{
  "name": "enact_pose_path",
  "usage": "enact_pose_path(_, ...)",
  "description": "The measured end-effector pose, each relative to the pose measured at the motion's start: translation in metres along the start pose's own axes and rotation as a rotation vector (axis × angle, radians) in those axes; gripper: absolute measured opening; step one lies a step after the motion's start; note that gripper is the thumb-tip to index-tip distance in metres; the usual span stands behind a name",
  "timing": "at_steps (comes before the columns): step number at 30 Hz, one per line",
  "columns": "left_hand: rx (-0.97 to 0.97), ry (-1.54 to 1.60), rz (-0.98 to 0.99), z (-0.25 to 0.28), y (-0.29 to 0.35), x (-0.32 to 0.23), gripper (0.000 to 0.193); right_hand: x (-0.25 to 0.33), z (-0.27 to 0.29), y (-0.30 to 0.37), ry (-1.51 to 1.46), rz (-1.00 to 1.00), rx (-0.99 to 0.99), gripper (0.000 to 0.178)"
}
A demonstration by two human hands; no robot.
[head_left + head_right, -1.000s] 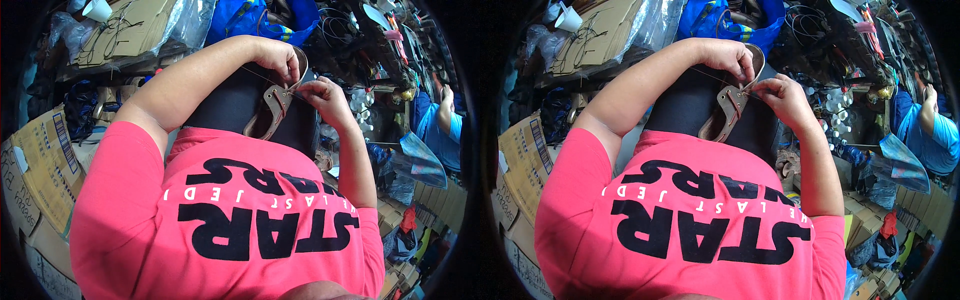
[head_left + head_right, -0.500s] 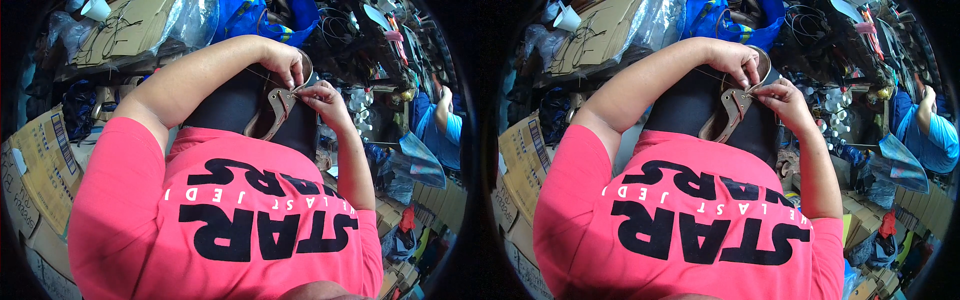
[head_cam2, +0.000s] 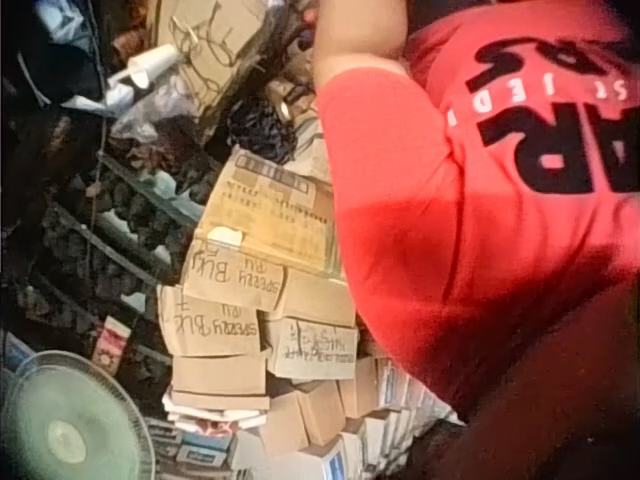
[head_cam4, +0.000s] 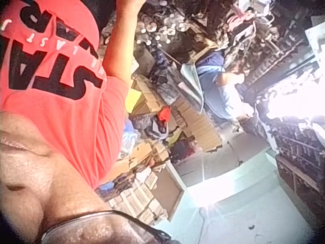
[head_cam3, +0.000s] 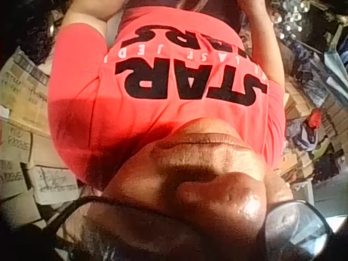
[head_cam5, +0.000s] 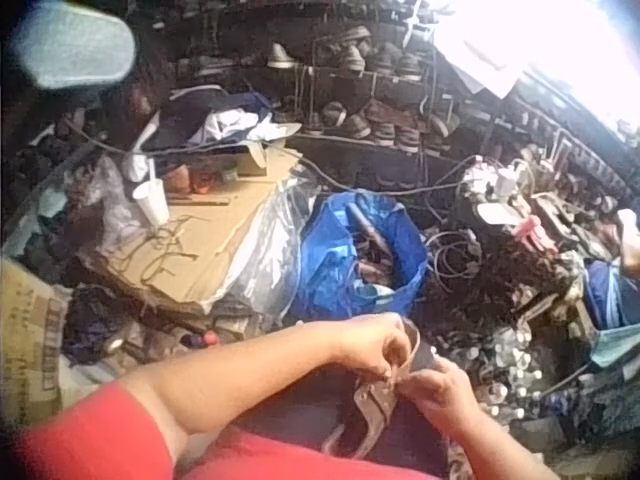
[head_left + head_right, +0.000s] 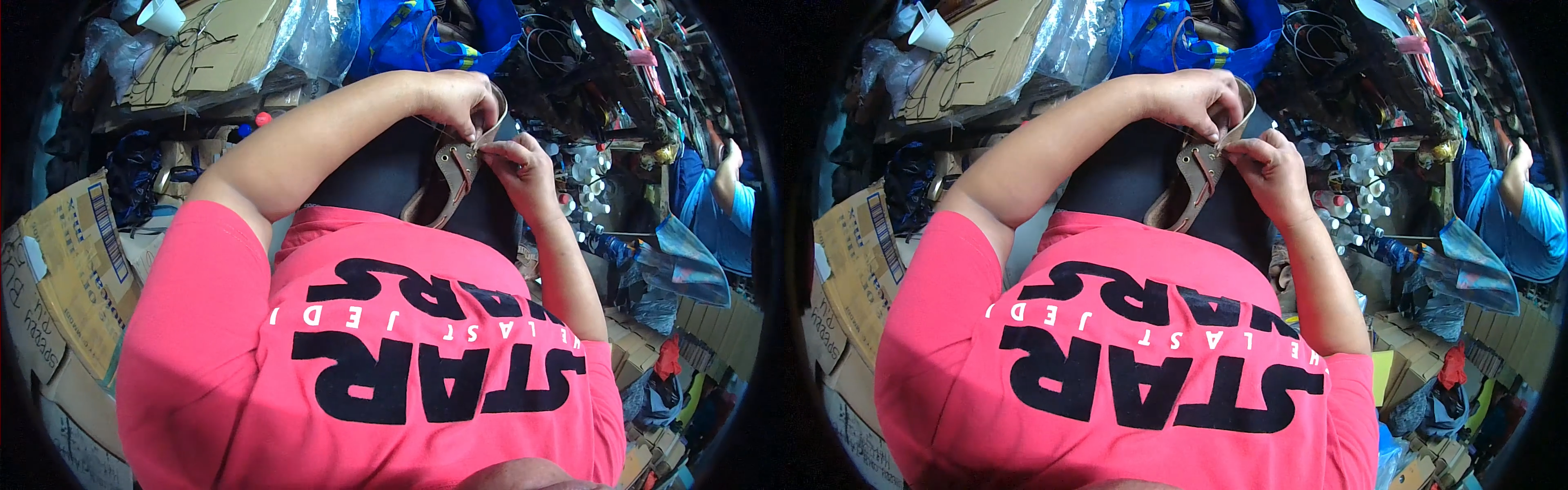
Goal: The recorder is lacing or threading laces through a leather shoe in a workshop.
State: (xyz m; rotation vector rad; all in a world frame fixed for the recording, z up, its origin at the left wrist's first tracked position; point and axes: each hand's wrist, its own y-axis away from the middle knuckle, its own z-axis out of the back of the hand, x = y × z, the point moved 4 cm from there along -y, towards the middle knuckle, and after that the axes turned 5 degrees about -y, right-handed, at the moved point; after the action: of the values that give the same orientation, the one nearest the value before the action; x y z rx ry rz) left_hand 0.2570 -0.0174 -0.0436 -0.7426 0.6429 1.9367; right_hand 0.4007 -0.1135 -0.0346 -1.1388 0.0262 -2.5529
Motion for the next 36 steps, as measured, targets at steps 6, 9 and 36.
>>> enact_pose_path(6,-0.506,-0.089,0.013,0.013,0.049,0.004,0.030,0.011,-0.004,0.015,0.181,0.030,-0.014,0.027)
enact_pose_path(9,-0.584,-0.079,0.097,0.005,0.076,-0.009,0.031,0.020,-0.007,0.024,0.325,0.038,-0.032,0.032)
enact_pose_path(36,-0.571,-0.346,0.070,-0.028,0.072,0.000,0.014,-0.027,0.009,-0.011,-0.076,-0.137,0.269,0.034)
